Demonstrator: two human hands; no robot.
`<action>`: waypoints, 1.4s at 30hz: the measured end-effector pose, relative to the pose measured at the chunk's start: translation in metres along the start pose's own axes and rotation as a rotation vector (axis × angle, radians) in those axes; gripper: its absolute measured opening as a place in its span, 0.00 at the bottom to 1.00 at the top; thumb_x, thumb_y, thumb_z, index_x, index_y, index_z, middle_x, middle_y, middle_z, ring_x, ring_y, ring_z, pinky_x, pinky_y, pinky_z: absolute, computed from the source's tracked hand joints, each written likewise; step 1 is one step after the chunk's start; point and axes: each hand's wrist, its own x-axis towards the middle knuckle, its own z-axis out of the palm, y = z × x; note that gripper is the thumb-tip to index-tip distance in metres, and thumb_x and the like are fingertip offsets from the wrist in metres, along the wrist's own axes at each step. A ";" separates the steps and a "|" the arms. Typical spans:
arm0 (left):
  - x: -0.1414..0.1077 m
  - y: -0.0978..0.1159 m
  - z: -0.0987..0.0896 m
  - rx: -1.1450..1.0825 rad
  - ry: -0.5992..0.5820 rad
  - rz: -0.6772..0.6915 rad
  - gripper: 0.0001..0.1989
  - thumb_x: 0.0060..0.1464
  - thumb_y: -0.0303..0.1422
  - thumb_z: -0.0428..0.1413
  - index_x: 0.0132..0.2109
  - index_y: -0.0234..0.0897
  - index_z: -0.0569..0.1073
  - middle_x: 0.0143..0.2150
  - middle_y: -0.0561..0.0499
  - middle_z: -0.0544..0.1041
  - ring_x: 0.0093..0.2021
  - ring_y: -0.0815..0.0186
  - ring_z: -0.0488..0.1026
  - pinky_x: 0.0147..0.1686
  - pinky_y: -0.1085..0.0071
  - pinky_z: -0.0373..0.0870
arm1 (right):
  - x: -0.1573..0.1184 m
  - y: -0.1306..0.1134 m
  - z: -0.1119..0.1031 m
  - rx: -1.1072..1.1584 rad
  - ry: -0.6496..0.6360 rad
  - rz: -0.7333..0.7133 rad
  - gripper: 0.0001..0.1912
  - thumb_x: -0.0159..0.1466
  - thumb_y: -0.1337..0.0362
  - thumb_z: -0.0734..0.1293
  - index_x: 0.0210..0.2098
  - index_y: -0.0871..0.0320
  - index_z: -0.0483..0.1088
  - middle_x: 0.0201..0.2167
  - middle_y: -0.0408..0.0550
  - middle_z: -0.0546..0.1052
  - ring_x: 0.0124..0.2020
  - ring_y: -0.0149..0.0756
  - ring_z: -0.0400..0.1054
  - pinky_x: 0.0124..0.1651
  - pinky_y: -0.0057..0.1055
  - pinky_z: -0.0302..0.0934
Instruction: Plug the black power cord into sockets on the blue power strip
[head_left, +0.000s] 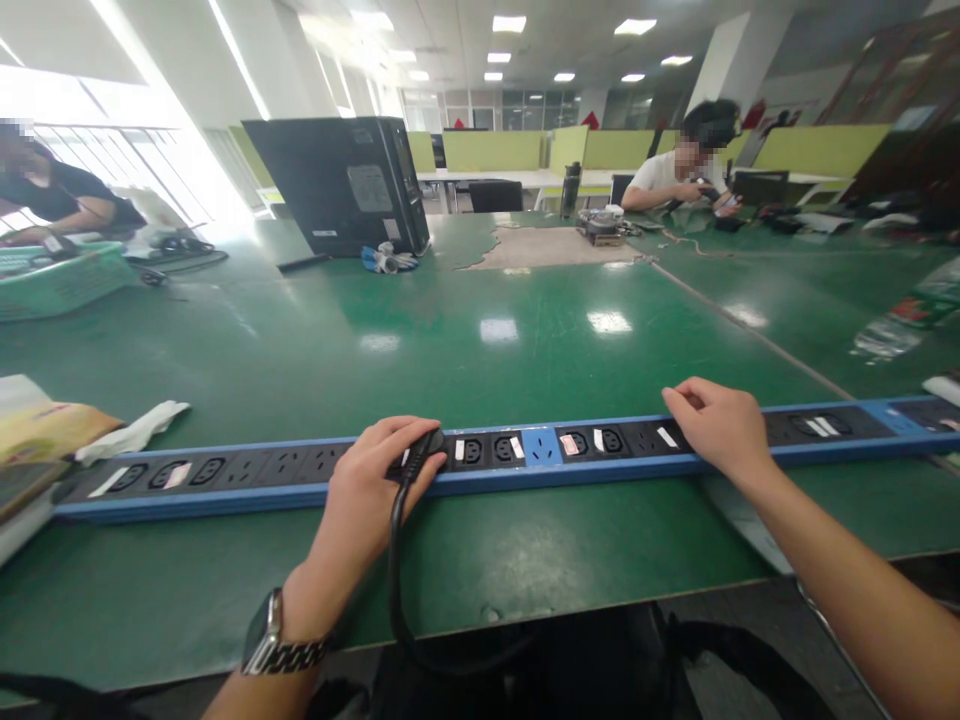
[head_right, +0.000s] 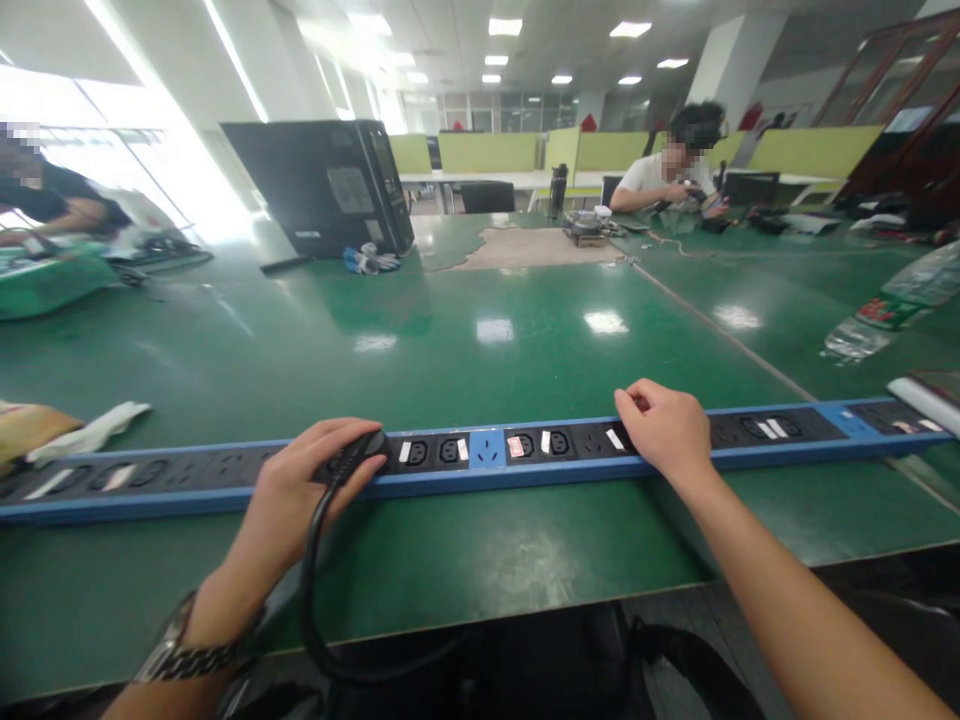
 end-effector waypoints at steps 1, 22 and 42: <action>0.002 0.001 -0.002 0.005 -0.025 0.007 0.15 0.58 0.42 0.55 0.47 0.39 0.75 0.46 0.46 0.78 0.46 0.58 0.75 0.50 0.60 0.71 | 0.000 0.000 0.000 -0.001 0.003 -0.005 0.17 0.61 0.51 0.61 0.26 0.55 0.73 0.24 0.46 0.77 0.27 0.36 0.67 0.30 0.30 0.51; -0.012 0.007 -0.005 0.276 -0.070 -0.046 0.22 0.63 0.46 0.46 0.53 0.36 0.71 0.46 0.43 0.79 0.47 0.53 0.75 0.48 0.57 0.71 | -0.002 -0.002 -0.001 -0.025 0.008 0.002 0.17 0.61 0.51 0.61 0.28 0.55 0.74 0.25 0.47 0.77 0.27 0.35 0.67 0.28 0.29 0.50; 0.016 0.055 0.039 -0.047 0.131 0.130 0.14 0.56 0.37 0.60 0.49 0.39 0.73 0.43 0.48 0.79 0.44 0.61 0.75 0.45 0.64 0.70 | 0.000 -0.001 0.001 -0.002 0.015 0.006 0.16 0.60 0.51 0.61 0.25 0.54 0.73 0.23 0.44 0.76 0.27 0.35 0.67 0.28 0.28 0.49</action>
